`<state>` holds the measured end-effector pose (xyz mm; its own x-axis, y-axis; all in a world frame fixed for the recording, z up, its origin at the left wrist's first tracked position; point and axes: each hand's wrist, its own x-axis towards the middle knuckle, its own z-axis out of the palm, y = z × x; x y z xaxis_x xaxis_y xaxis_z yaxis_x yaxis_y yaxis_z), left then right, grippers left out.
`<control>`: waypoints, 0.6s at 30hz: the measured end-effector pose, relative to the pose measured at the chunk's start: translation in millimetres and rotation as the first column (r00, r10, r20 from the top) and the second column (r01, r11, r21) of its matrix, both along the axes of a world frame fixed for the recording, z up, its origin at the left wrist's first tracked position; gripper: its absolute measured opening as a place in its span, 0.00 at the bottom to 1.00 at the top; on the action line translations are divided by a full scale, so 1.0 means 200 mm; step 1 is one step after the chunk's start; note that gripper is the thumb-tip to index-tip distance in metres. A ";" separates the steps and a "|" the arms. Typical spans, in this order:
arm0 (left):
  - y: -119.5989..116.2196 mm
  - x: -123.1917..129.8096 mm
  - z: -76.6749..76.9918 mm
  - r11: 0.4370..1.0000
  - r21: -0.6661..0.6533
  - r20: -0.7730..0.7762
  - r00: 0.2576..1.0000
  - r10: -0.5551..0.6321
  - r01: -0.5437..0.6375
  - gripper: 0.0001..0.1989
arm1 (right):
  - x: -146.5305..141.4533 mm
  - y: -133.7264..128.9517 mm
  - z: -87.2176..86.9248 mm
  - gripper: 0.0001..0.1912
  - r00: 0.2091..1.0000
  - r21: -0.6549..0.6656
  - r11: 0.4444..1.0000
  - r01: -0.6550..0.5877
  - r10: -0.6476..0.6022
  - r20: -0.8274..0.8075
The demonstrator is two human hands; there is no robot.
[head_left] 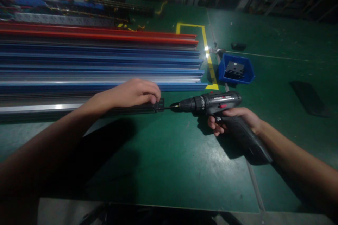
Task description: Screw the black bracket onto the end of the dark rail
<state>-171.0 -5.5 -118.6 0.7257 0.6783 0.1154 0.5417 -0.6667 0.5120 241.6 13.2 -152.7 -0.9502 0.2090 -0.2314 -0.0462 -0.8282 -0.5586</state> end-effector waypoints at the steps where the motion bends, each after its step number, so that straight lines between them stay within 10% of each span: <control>1: 0.00 0.00 0.00 1.000 -0.002 0.000 1.000 0.003 -0.003 0.09 | 0.00 0.00 0.00 0.20 1.000 0.002 1.000 0.000 0.000 0.002; 18: 0.00 0.01 0.01 1.000 -0.013 -0.004 1.000 0.012 -0.012 0.10 | 0.01 0.01 0.00 0.21 1.000 0.003 1.000 0.000 0.000 0.029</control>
